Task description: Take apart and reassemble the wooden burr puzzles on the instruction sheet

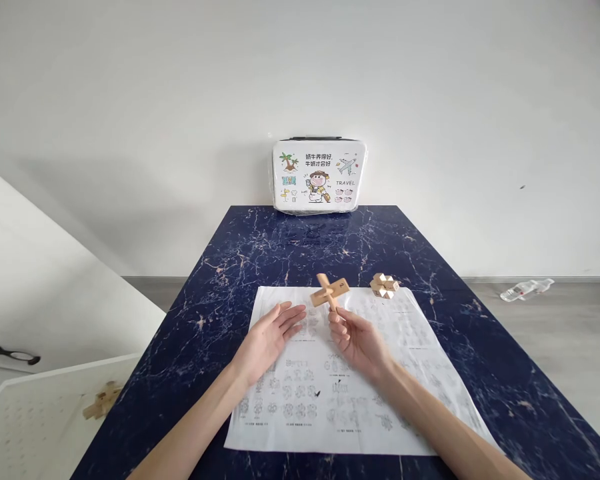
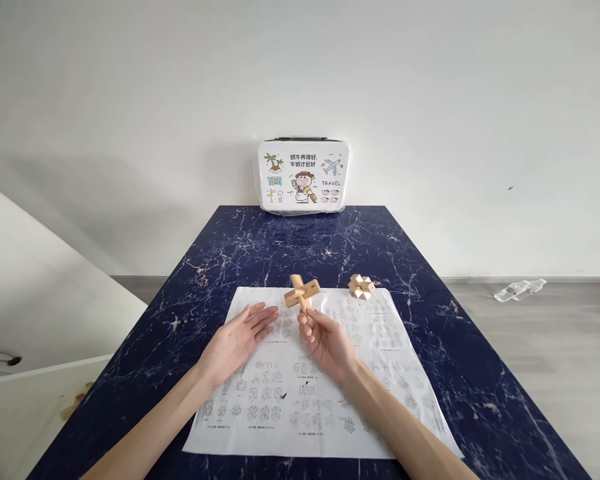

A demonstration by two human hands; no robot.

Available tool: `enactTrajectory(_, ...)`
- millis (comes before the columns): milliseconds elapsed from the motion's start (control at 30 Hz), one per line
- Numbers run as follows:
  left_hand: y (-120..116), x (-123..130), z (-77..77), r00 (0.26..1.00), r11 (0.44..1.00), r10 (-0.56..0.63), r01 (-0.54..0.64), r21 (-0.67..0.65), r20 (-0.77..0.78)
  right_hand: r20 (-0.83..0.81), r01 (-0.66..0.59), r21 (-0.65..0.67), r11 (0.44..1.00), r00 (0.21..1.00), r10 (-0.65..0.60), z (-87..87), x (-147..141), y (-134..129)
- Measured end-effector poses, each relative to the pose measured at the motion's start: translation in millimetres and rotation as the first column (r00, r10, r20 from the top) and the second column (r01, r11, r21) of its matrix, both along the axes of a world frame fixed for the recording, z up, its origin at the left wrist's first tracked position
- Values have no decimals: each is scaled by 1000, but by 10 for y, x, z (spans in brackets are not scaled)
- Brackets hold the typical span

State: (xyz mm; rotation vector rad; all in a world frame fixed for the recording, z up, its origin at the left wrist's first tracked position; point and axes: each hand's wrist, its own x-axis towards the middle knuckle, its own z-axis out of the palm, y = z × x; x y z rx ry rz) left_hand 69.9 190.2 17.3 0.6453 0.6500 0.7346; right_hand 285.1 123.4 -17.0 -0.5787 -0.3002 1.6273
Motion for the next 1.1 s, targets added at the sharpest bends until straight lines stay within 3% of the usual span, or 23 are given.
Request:
enactTrajectory(200,-4,5,28,999,996,46,-46,-74,-5,-47,247,-53,968,967,-249,12,141,56)
enactTrajectory(433,-5,-4,6,998,994,54,-52,-96,20,58,287,64,956,955,-290,-11,245,86)
enactTrajectory(733,-20,-7,30,999,999,26,-25,-35,26,311,59,78,995,947,-80,120,-40,-56)
enactTrajectory(800,-24,-4,42,999,999,27,-26,-38,34,452,-24,133,991,891,-39,143,-85,-92)
enactTrajectory(933,-27,4,72,999,999,23,-22,-39,38,706,-180,176,968,708,3,170,-138,-128)
enactTrajectory(1100,-24,8,93,1000,999,19,-18,-32,23,803,-235,150,960,595,20,197,-161,-135)
